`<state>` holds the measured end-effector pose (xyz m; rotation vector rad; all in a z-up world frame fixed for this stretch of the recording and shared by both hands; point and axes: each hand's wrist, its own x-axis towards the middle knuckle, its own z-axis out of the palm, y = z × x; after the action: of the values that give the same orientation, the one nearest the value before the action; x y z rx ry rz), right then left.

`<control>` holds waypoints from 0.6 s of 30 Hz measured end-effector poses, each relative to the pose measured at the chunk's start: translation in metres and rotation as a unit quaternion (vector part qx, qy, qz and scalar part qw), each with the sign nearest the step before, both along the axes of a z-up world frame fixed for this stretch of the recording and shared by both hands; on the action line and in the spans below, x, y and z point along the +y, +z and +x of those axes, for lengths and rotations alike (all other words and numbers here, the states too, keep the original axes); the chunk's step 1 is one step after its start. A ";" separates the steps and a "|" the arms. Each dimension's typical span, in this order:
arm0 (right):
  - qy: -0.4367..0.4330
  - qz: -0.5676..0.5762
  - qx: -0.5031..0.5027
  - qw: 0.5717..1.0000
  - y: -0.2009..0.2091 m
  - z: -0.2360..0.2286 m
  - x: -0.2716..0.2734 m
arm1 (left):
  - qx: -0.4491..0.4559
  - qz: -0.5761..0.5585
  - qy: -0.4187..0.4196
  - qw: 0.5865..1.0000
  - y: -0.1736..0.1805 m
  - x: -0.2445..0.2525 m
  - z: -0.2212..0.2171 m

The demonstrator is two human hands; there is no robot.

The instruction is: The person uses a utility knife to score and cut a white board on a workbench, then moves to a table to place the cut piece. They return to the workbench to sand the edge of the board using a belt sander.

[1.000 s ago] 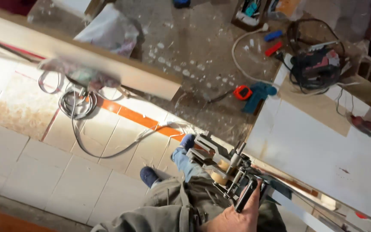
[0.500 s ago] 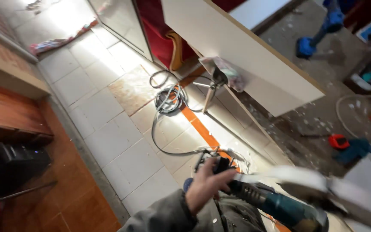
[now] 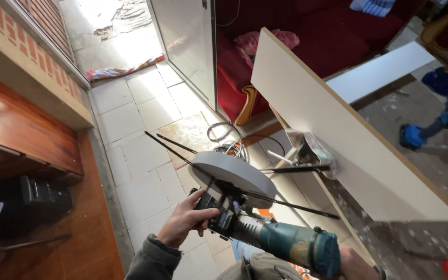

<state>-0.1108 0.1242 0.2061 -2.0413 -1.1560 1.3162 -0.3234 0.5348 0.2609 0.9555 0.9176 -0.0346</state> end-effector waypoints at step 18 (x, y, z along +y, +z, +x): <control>0.033 0.045 0.001 0.998 0.129 0.200 0.349 | -0.098 0.150 -0.080 0.981 -0.045 0.228 0.188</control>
<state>0.0891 0.4732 0.3355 -1.9524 -1.2687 1.2716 -0.1357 0.7629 0.2155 1.2876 0.6718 0.0616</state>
